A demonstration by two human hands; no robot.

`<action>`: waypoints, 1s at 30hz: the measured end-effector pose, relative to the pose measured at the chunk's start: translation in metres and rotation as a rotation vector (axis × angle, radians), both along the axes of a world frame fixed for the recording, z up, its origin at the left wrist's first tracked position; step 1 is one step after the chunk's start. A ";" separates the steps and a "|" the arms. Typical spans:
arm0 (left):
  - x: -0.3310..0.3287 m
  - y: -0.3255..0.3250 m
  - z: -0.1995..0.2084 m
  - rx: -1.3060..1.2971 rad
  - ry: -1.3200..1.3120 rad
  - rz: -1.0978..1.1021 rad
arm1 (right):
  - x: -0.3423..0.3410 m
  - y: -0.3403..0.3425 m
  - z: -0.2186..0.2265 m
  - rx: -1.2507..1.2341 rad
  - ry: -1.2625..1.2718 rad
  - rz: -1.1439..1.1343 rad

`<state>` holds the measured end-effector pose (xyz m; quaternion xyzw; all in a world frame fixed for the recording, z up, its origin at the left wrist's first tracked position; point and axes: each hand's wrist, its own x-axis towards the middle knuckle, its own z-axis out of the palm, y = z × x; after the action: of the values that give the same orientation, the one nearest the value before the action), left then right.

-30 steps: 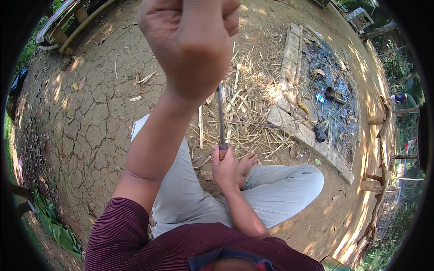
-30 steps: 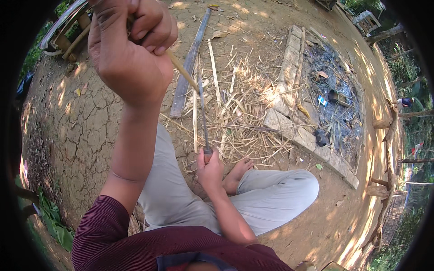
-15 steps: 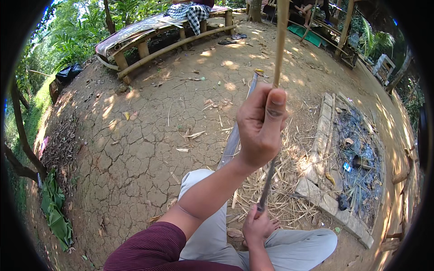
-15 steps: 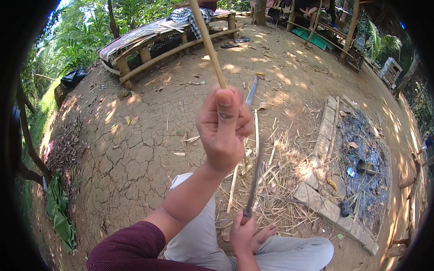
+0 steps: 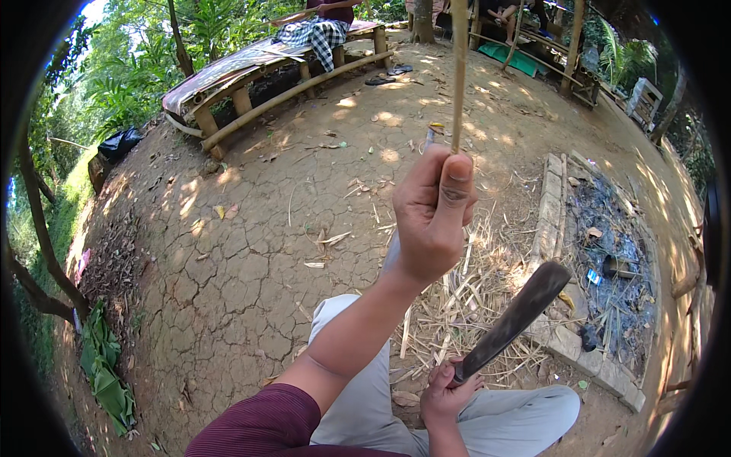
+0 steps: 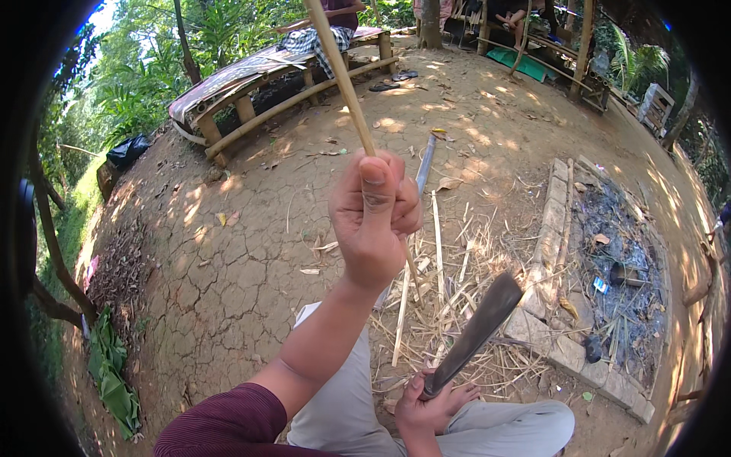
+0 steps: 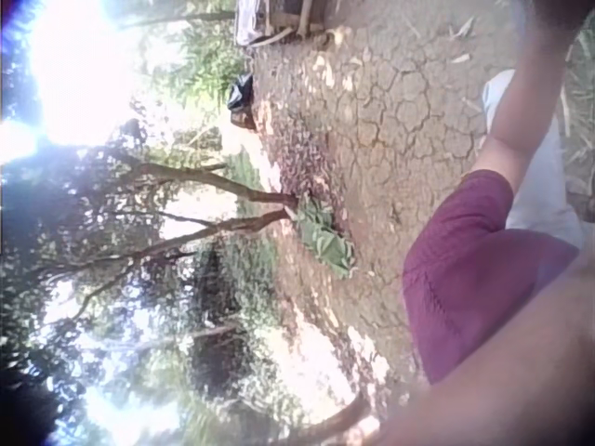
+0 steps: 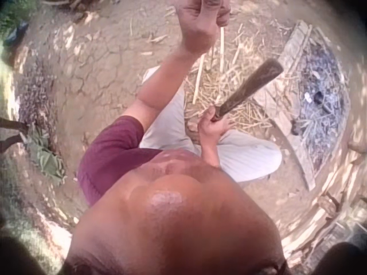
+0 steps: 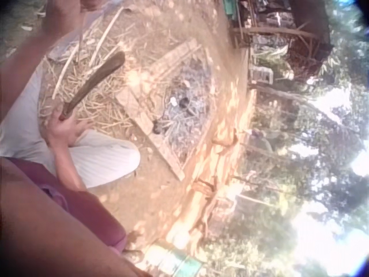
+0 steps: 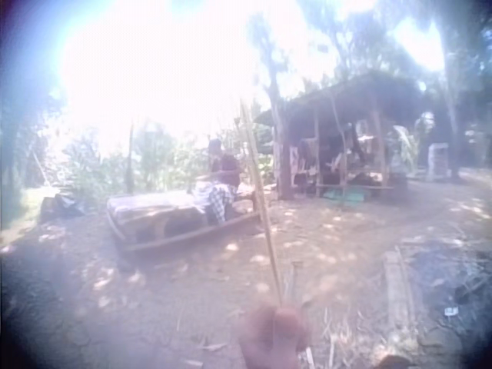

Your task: The person shaves a long strip of bamboo using a machete, smoothing the surface and tapering the end.

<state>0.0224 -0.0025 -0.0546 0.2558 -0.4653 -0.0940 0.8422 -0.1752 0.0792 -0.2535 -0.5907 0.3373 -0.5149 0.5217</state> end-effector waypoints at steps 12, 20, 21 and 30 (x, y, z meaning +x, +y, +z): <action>0.009 -0.003 -0.009 -0.034 -0.091 0.115 | -0.011 -0.011 -0.043 0.174 0.718 0.063; 0.002 -0.012 -0.005 -0.005 -0.240 0.248 | 0.009 -0.025 -0.099 0.196 0.764 0.160; 0.005 -0.012 -0.004 -0.078 -0.161 0.205 | 0.018 -0.024 -0.100 0.000 0.879 0.056; 0.048 -0.010 -0.005 -0.158 -0.041 -0.014 | 0.018 -0.016 -0.024 -0.014 0.459 0.001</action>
<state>0.0705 -0.0126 -0.0592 0.1873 -0.4903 -0.0575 0.8492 -0.1577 0.0631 -0.2778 -0.6962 0.4432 -0.3691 0.4274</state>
